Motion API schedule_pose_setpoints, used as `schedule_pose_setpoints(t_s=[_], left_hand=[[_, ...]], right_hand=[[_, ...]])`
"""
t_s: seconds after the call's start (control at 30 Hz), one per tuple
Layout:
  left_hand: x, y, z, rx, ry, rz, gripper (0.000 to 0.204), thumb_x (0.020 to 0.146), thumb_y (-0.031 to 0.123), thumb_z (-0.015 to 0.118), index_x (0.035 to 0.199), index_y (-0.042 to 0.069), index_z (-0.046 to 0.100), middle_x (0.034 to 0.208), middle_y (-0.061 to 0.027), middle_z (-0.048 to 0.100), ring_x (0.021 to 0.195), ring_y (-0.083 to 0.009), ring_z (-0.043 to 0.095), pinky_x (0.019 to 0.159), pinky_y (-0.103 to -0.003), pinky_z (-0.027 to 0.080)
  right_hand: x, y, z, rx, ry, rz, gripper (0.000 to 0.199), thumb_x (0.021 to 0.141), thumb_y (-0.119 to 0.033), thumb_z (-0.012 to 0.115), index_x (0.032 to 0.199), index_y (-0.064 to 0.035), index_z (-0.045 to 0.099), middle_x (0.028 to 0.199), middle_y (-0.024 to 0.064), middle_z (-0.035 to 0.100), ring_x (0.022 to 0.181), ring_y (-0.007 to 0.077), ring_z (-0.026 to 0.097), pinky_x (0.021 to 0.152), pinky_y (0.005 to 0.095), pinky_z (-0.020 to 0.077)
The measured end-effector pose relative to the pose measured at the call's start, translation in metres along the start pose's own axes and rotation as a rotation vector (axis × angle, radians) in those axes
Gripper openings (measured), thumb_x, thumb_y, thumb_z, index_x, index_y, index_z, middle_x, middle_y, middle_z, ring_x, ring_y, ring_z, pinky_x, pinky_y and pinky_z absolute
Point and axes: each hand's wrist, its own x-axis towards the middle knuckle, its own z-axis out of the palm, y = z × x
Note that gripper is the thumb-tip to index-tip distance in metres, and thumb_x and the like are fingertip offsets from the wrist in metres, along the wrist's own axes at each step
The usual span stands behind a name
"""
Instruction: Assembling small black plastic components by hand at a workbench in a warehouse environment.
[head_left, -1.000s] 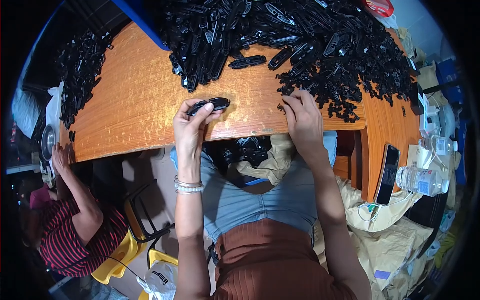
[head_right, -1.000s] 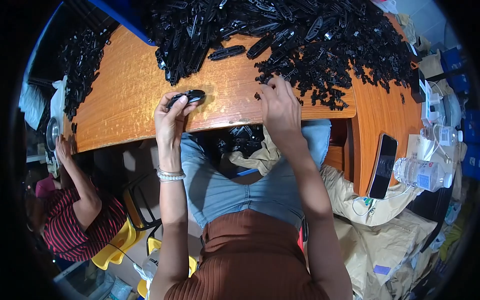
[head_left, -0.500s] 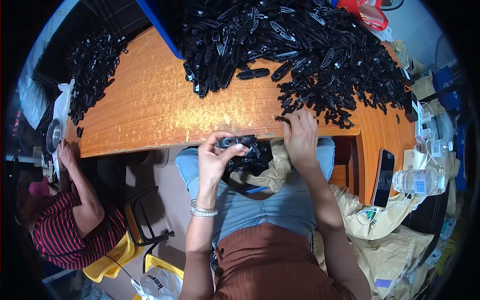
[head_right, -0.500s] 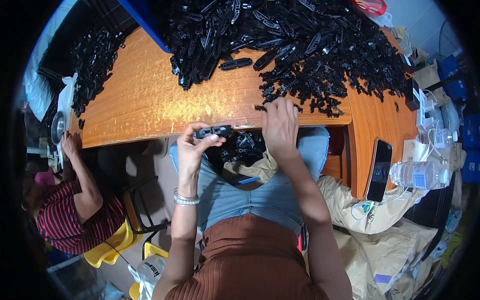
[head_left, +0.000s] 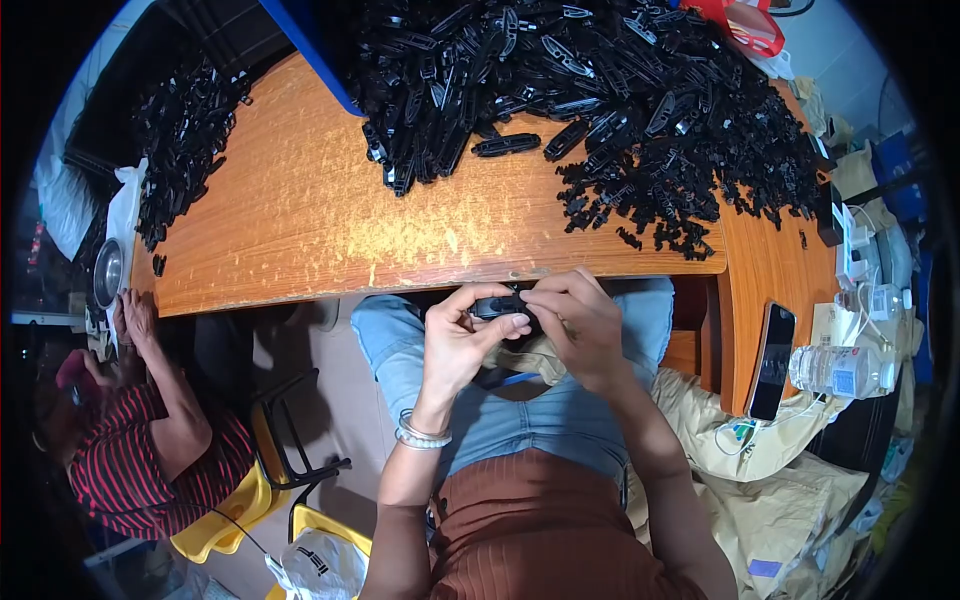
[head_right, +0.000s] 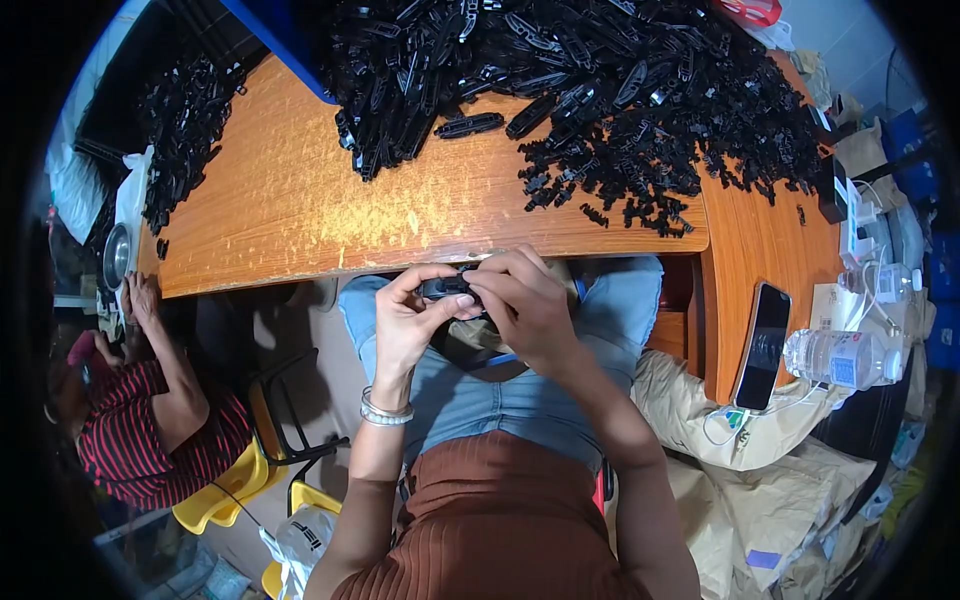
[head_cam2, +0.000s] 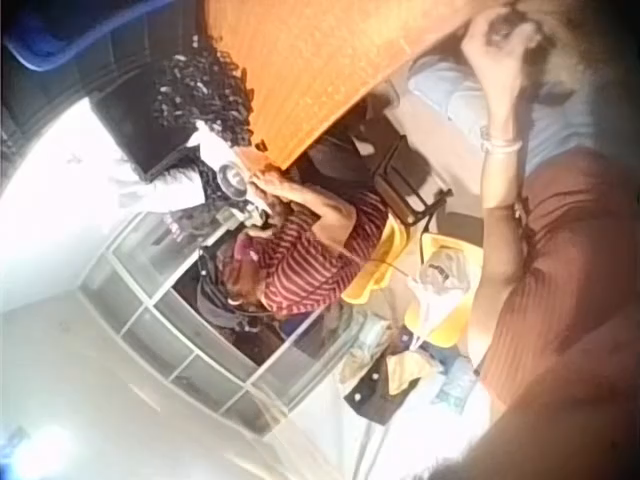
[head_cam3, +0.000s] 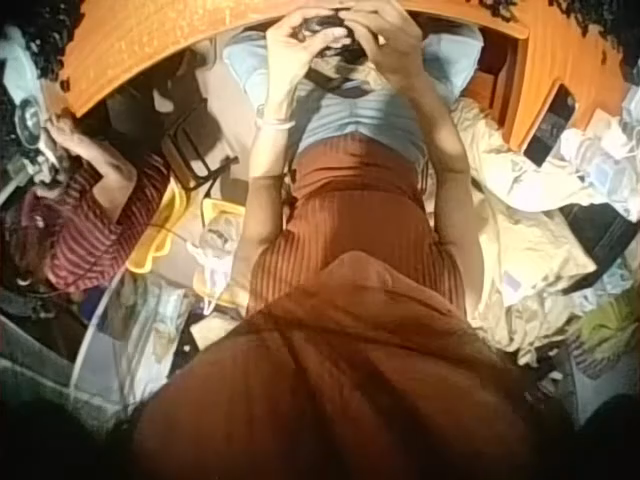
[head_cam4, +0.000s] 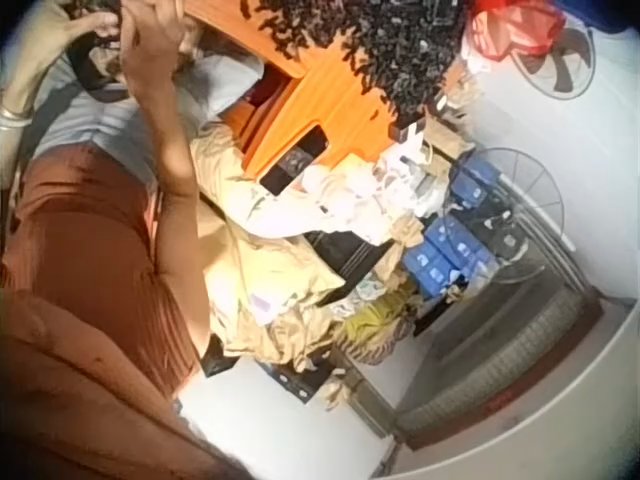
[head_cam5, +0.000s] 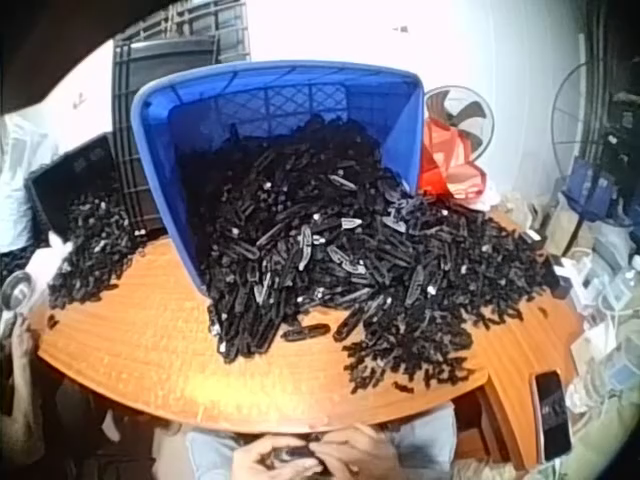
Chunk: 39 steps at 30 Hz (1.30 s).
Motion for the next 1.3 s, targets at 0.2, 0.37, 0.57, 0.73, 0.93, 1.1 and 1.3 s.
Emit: schedule_pose_setpoints(t_s=[0.2, 0.37, 0.57, 0.73, 0.93, 1.1, 1.3], left_hand=[[-0.007, -0.003, 0.000, -0.113, -0.004, -0.064, 0.023, 0.081, -0.005, 0.064, 0.103, -0.007, 0.058, 0.086, -0.0128, 0.066, 0.075, -0.0172, 0.067, 0.067, -0.024, 0.057], [-0.037, -0.029, 0.002, 0.046, -0.032, -0.212, 0.017, 0.076, -0.010, 0.063, 0.090, -0.001, 0.059, 0.080, -0.0054, 0.061, 0.065, -0.0093, 0.061, 0.059, -0.019, 0.051], [-0.073, -0.069, -0.004, -0.026, -0.041, -0.369, 0.014, 0.078, -0.010, 0.059, 0.090, -0.003, 0.059, 0.079, -0.0083, 0.062, 0.063, -0.0111, 0.061, 0.058, -0.022, 0.051], [-0.090, -0.077, -0.015, -0.093, -0.115, -0.422, 0.023, 0.087, 0.003, 0.058, 0.107, -0.007, 0.057, 0.086, -0.0149, 0.064, 0.075, -0.0223, 0.066, 0.067, -0.031, 0.056], [-0.106, -0.034, 0.003, 1.112, -0.062, 0.370, 0.022, 0.083, 0.007, 0.057, 0.102, -0.005, 0.058, 0.089, -0.0175, 0.061, 0.082, -0.0291, 0.061, 0.070, -0.036, 0.050], [-0.156, 0.048, 0.040, 0.411, -0.609, 0.690, 0.027, 0.086, 0.020, 0.048, 0.088, -0.001, 0.066, 0.082, -0.0100, 0.064, 0.082, -0.0219, 0.065, 0.070, -0.039, 0.054], [-0.163, 0.087, 0.052, 0.545, -0.467, 0.919, 0.018, 0.078, 0.014, 0.058, 0.083, 0.000, 0.069, 0.074, -0.0124, 0.066, 0.070, -0.0238, 0.066, 0.066, -0.034, 0.057]], right_hand=[[-0.012, 0.007, -0.005, -0.105, -0.083, -0.132, 0.027, 0.069, 0.003, 0.069, 0.096, -0.0037, 0.063, 0.085, 0.0074, 0.058, 0.075, 0.0240, 0.056, 0.064, 0.0311, 0.0448], [-0.041, 0.006, -0.017, 0.131, -0.279, 0.385, 0.031, 0.070, -0.009, 0.074, 0.098, -0.0007, 0.064, 0.083, 0.0064, 0.061, 0.074, 0.0172, 0.057, 0.065, 0.0267, 0.0449], [-0.117, 0.022, 0.002, 0.535, -0.531, 0.902, 0.027, 0.082, -0.013, 0.065, 0.105, 0.0019, 0.064, 0.080, 0.0033, 0.065, 0.067, 0.0078, 0.058, 0.062, 0.0228, 0.0450], [-0.128, 0.026, 0.002, 0.623, -0.653, 0.860, 0.025, 0.085, -0.011, 0.061, 0.107, 0.0016, 0.064, 0.079, 0.0040, 0.065, 0.066, 0.0083, 0.058, 0.060, 0.0224, 0.0453], [-0.132, 0.044, 0.001, 0.539, -0.599, 0.953, 0.021, 0.087, -0.014, 0.059, 0.100, 0.0017, 0.065, 0.070, 0.0018, 0.062, 0.060, 0.0068, 0.054, 0.057, 0.0214, 0.0436], [-0.142, 0.099, 0.013, 0.210, -0.264, 0.943, 0.025, 0.085, -0.018, 0.060, 0.097, 0.0026, 0.067, 0.065, 0.0060, 0.063, 0.059, 0.0115, 0.058, 0.057, 0.0268, 0.0463], [-0.153, 0.129, 0.038, -0.102, -0.231, 0.802, 0.026, 0.085, -0.009, 0.054, 0.104, 0.0072, 0.062, 0.061, 0.0043, 0.058, 0.053, 0.0093, 0.054, 0.052, 0.0254, 0.0450]])
